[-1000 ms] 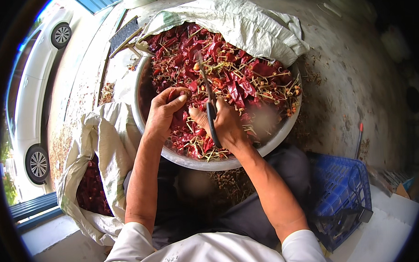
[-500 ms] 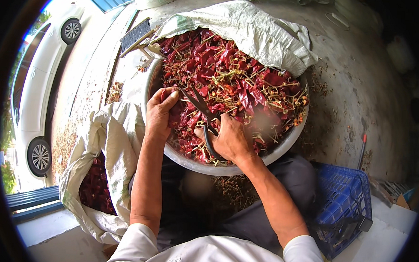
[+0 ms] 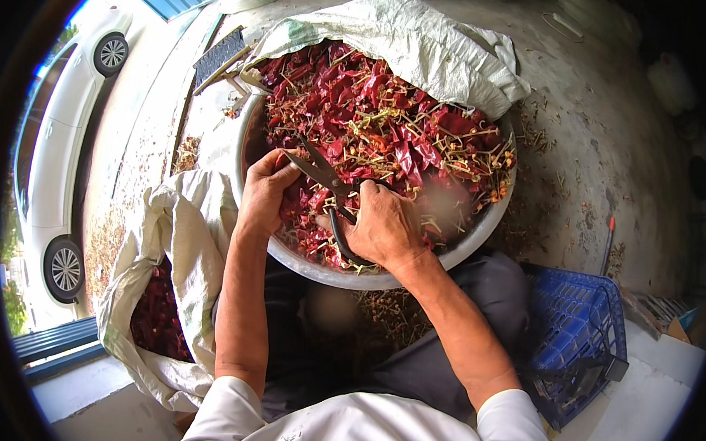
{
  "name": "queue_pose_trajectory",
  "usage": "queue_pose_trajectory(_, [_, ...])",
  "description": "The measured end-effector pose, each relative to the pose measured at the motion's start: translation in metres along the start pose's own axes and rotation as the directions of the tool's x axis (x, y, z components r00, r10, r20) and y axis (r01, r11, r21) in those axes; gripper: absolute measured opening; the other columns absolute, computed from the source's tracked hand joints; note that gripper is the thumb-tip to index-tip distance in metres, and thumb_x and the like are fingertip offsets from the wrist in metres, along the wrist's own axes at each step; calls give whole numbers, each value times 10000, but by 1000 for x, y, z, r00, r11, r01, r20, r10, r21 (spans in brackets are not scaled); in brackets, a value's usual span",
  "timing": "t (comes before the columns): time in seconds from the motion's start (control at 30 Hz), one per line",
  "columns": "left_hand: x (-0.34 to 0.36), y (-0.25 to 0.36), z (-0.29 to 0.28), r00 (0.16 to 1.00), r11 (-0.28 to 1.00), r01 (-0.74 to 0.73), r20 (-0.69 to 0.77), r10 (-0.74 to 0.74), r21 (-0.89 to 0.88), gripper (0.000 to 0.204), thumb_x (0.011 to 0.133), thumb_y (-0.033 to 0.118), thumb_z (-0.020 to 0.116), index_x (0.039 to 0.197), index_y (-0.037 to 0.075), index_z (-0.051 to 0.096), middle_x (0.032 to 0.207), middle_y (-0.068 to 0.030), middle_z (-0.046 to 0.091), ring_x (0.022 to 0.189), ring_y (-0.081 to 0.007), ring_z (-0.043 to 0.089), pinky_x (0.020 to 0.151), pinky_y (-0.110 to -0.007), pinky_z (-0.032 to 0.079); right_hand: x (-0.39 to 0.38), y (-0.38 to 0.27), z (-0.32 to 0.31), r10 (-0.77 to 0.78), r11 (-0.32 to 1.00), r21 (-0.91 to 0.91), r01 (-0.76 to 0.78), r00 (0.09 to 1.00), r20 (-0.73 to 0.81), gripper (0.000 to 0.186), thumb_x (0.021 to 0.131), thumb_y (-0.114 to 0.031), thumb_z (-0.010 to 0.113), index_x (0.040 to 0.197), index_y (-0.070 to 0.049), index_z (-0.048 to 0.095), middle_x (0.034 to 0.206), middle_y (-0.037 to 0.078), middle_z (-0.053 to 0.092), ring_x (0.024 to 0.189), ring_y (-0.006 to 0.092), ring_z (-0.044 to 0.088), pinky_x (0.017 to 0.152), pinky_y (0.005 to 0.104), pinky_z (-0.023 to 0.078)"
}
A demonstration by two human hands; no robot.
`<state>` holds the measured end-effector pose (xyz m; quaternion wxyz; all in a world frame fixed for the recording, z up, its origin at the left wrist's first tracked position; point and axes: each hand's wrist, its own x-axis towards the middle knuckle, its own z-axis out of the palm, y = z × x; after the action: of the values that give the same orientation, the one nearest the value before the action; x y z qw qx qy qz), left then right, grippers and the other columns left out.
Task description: The person sits on the floor and uses scissors to trim the stems off dried red chili peppers. They pick peppers from a large white bowl, cut the stems, and drop the trimmed peppers into a sack beside them.
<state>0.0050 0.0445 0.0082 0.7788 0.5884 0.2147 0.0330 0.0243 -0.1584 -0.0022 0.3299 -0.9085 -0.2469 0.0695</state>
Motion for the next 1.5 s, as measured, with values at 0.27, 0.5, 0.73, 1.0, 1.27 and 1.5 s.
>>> queue_pose_trajectory(0.27, [-4,8,-3,998,986,57,-38,-52,153,91,973,154,624,1028,87,648,748,2,670,433,-19,460,346,-175,317,8,-5,-8,1,997,-79,8,994,107,646,792,-599,711,886,25,572,767,238,674,759,417,686,701,498,538])
queue_pose_trajectory(0.5, [-12,3,-17,997,998,14,-75,-10,54,59,952,82,636,993,55,668,759,34,622,538,-26,501,441,-185,388,21,-14,-21,-62,995,-59,77,973,222,721,790,-668,680,841,46,595,716,283,654,769,473,675,719,538,530])
queue_pose_trajectory(0.73, [-27,-21,-38,986,998,53,-157,-50,18,42,949,79,639,966,58,671,765,32,623,575,-25,518,490,-184,417,10,-27,-4,48,997,-73,-20,918,394,677,793,-602,708,973,46,636,859,266,697,897,412,698,821,497,532])
queue_pose_trajectory(1.0, [-30,-19,-50,988,999,4,-153,-11,-45,82,934,67,646,995,17,668,845,-29,681,690,-71,624,605,-214,514,3,-12,30,-242,970,7,242,966,88,678,842,-644,632,728,24,614,570,239,604,614,428,673,564,487,545])
queue_pose_trajectory(1.27, [-110,43,-78,861,962,-50,-476,178,269,137,951,115,648,1062,42,682,784,-63,666,663,-78,603,608,-228,505,19,-20,17,-83,996,26,80,989,126,637,770,-642,711,752,-6,675,683,231,667,710,399,701,644,474,562])
queue_pose_trajectory(1.5, [-171,65,-179,730,-211,526,-309,610,824,651,825,393,751,1299,-18,577,1433,-248,471,1254,-400,525,1023,-473,436,26,-22,-24,-127,991,-50,123,988,-89,714,730,-730,689,740,-21,608,603,193,619,609,398,661,551,469,514])
